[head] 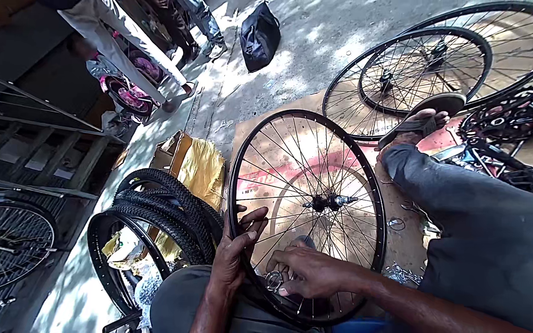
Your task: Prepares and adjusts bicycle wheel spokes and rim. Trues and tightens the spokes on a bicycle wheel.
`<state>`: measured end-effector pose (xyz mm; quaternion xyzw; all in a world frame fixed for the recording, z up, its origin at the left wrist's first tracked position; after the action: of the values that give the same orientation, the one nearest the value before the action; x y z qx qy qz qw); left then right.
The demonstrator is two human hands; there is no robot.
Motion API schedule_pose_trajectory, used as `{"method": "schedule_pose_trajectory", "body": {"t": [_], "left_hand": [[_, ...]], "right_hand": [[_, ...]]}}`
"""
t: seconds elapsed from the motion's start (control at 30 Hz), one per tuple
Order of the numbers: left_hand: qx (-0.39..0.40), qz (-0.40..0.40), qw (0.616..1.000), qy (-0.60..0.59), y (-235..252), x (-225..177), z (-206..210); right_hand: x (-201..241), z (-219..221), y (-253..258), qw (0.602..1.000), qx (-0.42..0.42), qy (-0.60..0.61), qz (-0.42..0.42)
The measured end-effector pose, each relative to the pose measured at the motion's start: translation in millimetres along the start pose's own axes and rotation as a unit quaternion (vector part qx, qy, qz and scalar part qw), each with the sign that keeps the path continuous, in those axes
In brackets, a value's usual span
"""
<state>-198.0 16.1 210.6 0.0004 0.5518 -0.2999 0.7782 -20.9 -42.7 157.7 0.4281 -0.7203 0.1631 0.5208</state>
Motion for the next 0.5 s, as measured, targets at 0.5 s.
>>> {"method": "schedule_pose_trajectory", "body": {"t": [0.5], "left_hand": [[0.004,0.002,1.0,0.027,-0.2,-0.9,0.0]], "right_hand": [[-1.3,5.5,1.3,0.999,-0.023,-0.025,0.011]]}}
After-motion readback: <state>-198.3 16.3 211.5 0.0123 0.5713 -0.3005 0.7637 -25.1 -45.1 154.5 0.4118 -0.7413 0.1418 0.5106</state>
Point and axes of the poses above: each hand's wrist, its own y-axis towards the middle knuckle, its own z-axis out of the palm, x = y × z, the point moved 2 cm from there along y, towards the middle knuckle, and after that the axes turned 15 degrees about -z, right-handed, at the moved point
